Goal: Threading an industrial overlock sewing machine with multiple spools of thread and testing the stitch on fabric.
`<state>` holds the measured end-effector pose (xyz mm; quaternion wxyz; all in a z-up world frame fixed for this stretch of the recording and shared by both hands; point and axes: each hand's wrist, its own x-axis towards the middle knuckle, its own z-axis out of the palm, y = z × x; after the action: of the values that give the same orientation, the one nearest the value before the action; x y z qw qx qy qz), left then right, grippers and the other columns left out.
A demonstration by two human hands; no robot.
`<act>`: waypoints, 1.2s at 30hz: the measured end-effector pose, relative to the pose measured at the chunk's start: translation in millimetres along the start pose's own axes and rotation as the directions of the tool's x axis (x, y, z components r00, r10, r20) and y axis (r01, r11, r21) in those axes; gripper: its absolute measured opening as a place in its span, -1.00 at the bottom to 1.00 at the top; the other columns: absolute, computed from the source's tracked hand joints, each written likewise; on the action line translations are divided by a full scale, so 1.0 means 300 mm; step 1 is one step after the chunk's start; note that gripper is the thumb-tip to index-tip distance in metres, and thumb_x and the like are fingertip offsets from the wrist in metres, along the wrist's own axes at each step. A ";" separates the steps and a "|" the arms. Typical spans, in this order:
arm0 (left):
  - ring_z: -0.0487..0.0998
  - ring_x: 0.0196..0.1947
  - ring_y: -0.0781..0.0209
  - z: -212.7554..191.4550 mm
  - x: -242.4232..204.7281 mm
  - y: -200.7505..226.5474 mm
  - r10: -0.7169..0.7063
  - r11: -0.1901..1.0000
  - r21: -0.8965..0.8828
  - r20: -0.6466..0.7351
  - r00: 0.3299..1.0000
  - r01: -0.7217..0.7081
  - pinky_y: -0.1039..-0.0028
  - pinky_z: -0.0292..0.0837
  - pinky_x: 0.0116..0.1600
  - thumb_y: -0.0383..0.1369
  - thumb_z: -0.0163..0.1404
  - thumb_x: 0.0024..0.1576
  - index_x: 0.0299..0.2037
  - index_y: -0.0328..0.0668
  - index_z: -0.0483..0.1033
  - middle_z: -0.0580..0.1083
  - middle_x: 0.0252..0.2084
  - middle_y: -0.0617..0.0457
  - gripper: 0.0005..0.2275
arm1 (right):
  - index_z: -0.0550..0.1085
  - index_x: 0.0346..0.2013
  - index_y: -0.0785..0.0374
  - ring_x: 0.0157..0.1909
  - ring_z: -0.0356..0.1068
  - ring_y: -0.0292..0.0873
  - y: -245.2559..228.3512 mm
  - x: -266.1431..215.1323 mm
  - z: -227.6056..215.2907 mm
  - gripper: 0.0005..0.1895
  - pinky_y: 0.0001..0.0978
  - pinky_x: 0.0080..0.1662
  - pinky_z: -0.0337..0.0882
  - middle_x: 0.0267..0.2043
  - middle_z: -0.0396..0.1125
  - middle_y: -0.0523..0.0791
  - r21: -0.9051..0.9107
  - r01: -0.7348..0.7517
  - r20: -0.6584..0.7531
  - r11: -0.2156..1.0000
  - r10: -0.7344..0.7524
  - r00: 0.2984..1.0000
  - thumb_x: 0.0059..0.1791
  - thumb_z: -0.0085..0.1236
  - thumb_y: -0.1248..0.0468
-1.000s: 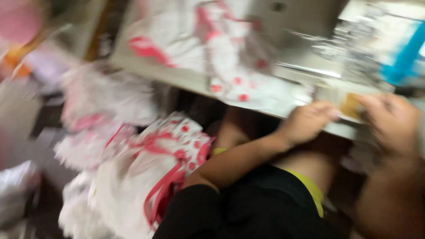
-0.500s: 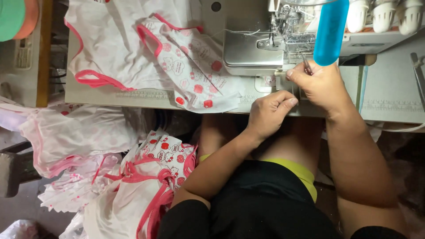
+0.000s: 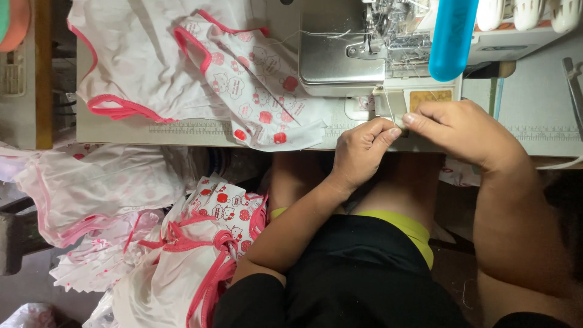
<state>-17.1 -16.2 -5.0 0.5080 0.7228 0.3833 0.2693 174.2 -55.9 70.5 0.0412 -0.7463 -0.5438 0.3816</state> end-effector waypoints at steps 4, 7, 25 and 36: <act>0.42 -0.45 0.27 0.004 0.002 -0.008 0.007 1.000 0.031 0.010 1.000 -0.007 0.40 0.34 -0.26 -0.21 -0.02 0.23 -0.32 0.05 0.49 0.44 -0.48 0.25 -0.87 | 0.39 -0.54 0.21 -0.42 0.28 -0.13 -0.043 0.003 -0.005 -0.41 -0.30 -0.23 0.21 -0.55 0.29 -0.10 0.000 -0.010 0.008 1.000 0.010 1.000 0.15 -0.11 -0.17; 0.43 -0.46 0.26 0.002 0.000 -0.014 0.007 0.999 0.040 0.015 1.000 -0.007 0.40 0.33 -0.27 -0.22 -0.01 0.22 -0.34 0.03 0.49 0.44 -0.50 0.23 -0.87 | 0.46 -0.54 0.19 -0.40 0.29 -0.14 -0.037 0.005 -0.006 -0.45 -0.31 -0.21 0.23 -0.56 0.32 -0.11 -0.012 0.002 -0.007 1.000 -0.002 1.000 0.12 -0.05 -0.15; 0.50 -0.05 0.09 -0.359 0.331 0.056 0.598 0.651 0.662 -0.147 0.788 -0.371 0.29 0.45 0.02 -0.36 0.19 0.19 0.08 0.06 0.53 0.48 -0.01 0.16 -0.74 | 0.64 0.11 0.42 0.08 0.31 0.16 0.584 -0.060 0.240 -0.66 -0.01 -0.05 0.30 0.13 0.33 0.11 -0.458 -0.255 -0.852 0.852 -0.339 0.399 0.31 0.37 0.14; 0.42 0.25 -0.20 -0.408 0.333 0.149 0.561 0.798 0.151 0.170 0.810 -0.584 0.13 0.35 0.32 -0.49 -0.07 0.28 -0.23 -0.26 0.46 0.50 -0.03 -0.04 -0.94 | 0.71 -0.08 0.38 0.09 0.32 0.13 0.596 -0.027 0.264 -0.85 -0.05 0.09 0.29 0.07 0.49 0.03 -0.367 -0.109 -0.915 0.924 -0.337 0.222 0.24 0.32 0.32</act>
<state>-43.9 122.6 78.5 0.3503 0.8656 0.1412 0.3287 264.1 -163.1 -66.4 0.2622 -0.7706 -0.5128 -0.2729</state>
